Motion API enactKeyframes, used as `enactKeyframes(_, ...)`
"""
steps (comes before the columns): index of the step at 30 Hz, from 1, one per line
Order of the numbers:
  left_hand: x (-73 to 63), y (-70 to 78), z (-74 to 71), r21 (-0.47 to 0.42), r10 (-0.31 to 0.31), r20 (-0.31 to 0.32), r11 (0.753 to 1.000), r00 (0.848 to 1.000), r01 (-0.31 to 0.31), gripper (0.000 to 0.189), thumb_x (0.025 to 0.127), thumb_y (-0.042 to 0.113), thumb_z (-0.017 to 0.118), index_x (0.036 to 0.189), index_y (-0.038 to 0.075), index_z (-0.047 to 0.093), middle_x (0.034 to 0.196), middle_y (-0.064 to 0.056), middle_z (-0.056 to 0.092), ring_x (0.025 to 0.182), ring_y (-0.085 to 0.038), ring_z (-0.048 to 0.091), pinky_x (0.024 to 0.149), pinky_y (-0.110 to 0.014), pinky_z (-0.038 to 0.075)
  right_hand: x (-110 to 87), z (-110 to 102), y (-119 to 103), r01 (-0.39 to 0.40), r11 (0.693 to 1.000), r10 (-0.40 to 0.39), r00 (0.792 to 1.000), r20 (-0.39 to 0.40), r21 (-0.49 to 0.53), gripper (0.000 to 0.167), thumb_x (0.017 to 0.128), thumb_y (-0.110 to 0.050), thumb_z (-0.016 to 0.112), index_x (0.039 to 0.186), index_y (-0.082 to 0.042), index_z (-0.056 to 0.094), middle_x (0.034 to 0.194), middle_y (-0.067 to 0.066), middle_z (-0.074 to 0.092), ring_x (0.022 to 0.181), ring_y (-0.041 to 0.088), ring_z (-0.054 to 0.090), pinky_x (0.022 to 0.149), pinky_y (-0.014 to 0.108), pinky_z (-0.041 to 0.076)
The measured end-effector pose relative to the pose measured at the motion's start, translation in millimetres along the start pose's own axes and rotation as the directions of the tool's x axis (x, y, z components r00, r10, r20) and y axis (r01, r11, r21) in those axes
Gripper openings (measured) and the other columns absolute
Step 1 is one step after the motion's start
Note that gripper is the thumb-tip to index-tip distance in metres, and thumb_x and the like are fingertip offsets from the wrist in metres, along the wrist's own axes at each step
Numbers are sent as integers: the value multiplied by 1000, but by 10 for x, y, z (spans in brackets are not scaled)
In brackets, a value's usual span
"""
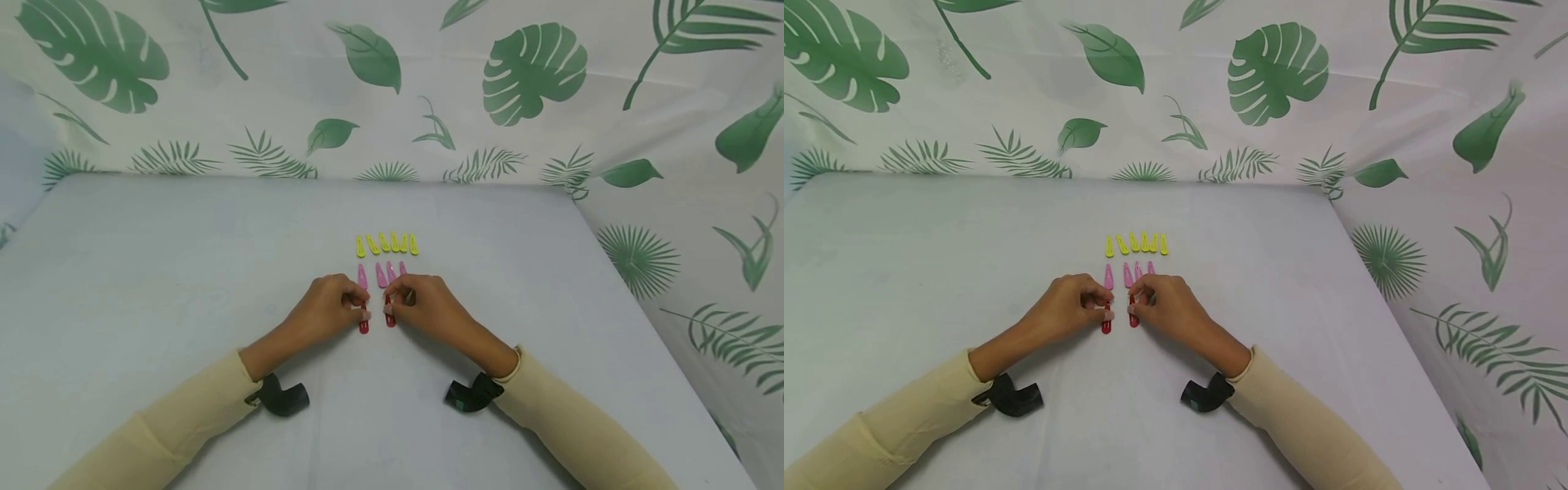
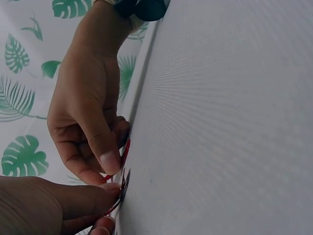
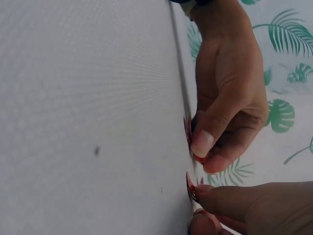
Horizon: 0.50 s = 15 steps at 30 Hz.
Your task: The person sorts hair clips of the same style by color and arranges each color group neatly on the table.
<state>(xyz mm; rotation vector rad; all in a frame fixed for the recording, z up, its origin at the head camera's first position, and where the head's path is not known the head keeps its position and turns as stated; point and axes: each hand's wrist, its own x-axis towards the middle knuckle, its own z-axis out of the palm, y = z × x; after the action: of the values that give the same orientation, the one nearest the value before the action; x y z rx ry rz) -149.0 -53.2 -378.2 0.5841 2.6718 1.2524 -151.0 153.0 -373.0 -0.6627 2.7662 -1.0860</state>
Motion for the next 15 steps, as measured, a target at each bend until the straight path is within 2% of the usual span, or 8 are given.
enactKeyframes(7,13,-2,4,-6,3,-5,1000,1000,-3,18,77,8,83,93,3,74,78,1,62,73,-13,55,66,-28,46,-3,-4,1,-5,1000,5,1000,3,-10,15,83,-5,76,97,-6,70,70,-5,60,61,10,53,59,27,44)
enactKeyframes(15,-1,-21,-13,-15,40,-32,999,999,-40,15,81,10,79,93,2,74,74,2,62,71,-12,56,66,-29,47,5,-7,-1,-14,1000,15,1000,2,-18,14,88,-9,72,101,-6,70,69,-4,60,61,11,53,59,27,44)
